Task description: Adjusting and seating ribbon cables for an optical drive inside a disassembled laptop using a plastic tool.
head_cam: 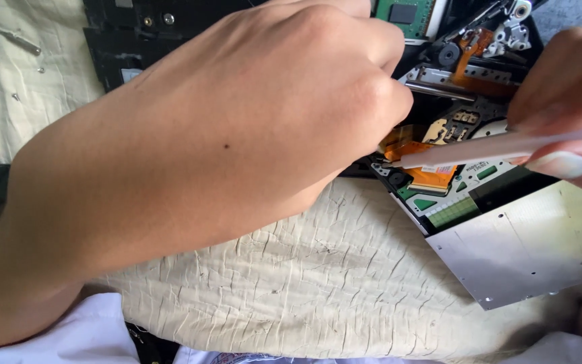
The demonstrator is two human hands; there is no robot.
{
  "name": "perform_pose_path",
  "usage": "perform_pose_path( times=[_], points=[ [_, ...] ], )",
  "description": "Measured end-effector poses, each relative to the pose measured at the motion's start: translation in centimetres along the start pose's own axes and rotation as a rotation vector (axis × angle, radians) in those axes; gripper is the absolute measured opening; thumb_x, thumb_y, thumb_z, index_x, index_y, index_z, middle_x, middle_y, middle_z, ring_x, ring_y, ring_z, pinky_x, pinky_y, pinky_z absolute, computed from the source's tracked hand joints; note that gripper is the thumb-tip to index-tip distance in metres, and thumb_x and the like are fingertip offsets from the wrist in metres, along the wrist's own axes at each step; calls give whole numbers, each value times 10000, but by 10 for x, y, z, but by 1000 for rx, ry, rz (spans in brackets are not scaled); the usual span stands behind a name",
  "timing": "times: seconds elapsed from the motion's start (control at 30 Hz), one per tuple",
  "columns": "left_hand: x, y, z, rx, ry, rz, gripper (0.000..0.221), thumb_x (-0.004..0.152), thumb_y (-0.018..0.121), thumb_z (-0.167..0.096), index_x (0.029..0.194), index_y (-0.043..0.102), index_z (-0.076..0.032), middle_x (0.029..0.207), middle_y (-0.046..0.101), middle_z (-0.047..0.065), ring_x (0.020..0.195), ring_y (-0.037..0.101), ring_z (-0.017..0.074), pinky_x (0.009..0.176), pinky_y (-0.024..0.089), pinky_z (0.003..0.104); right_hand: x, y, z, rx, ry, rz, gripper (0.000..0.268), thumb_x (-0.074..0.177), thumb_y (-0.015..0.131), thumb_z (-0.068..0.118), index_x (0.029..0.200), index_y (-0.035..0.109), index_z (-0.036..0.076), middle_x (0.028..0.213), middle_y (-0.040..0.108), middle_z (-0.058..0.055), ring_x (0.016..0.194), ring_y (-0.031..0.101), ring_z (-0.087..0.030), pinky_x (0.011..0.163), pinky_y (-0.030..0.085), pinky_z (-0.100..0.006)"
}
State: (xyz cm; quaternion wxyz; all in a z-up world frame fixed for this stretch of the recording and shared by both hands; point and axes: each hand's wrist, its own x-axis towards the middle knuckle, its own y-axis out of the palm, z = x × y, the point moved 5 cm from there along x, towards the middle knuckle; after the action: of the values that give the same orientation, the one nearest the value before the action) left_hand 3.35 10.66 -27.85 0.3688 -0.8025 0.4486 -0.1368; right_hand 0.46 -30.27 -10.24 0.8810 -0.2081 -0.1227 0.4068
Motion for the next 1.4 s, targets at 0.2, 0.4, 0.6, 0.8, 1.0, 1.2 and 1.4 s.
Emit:
perform_pose_path(
  times=[0.2, 0.4, 0.6, 0.8, 1.0, 1.2, 1.4],
  points=[
    [7, 2, -1, -2, -8, -18, 186, 922, 736, -76, 743, 773, -111, 785, 611, 62, 809, 540, 329, 685, 464, 481, -7, 0, -13, 6, -85, 29, 312, 827, 583, 389, 1016, 619, 144, 710, 733, 80, 627, 707, -136, 580, 604, -230],
    [15, 5, -7, -9, -3, -18, 186, 915, 733, -67, 738, 772, -110, 781, 610, 66, 803, 541, 333, 686, 463, 482, 5, 2, 0, -26, 15, 102, 323, 789, 537, 406, 804, 677, 114, 637, 649, -39, 558, 601, -211, 500, 510, -296],
    [21, 11, -8, -11, 1, -19, 186, 908, 729, -58, 733, 771, -108, 777, 608, 70, 797, 542, 336, 687, 463, 484, -15, 0, -12, -36, -38, -14, 360, 793, 608, 390, 1008, 638, 103, 845, 705, -12, 823, 675, -201, 732, 574, -276],
    [14, 4, -13, -14, 0, -21, 187, 900, 725, -49, 728, 770, -107, 773, 606, 73, 791, 543, 340, 688, 462, 485, -12, -1, -8, -51, -11, 7, 359, 778, 616, 378, 987, 652, 88, 853, 693, -35, 837, 668, -211, 732, 573, -281],
    [11, 2, -14, -14, 4, -24, 189, 893, 721, -40, 723, 769, -105, 769, 604, 77, 785, 543, 343, 689, 462, 487, -22, 1, -20, -62, -29, -14, 384, 757, 665, 391, 992, 663, 88, 902, 663, -70, 845, 663, -224, 741, 568, -294],
    [7, 0, -15, -16, 3, -30, 190, 886, 717, -32, 718, 769, -104, 765, 602, 81, 779, 544, 347, 689, 461, 488, -12, 0, -5, -43, 1, 1, 357, 767, 628, 378, 986, 657, 98, 891, 682, -56, 826, 664, -203, 728, 569, -273],
    [2, 2, -17, -19, -3, -38, 192, 879, 712, -23, 714, 768, -102, 761, 600, 85, 773, 545, 351, 690, 461, 489, -3, 3, -4, -6, -87, 4, 308, 834, 558, 372, 999, 604, 116, 863, 655, -15, 698, 673, -158, 644, 581, -244]
  ],
)
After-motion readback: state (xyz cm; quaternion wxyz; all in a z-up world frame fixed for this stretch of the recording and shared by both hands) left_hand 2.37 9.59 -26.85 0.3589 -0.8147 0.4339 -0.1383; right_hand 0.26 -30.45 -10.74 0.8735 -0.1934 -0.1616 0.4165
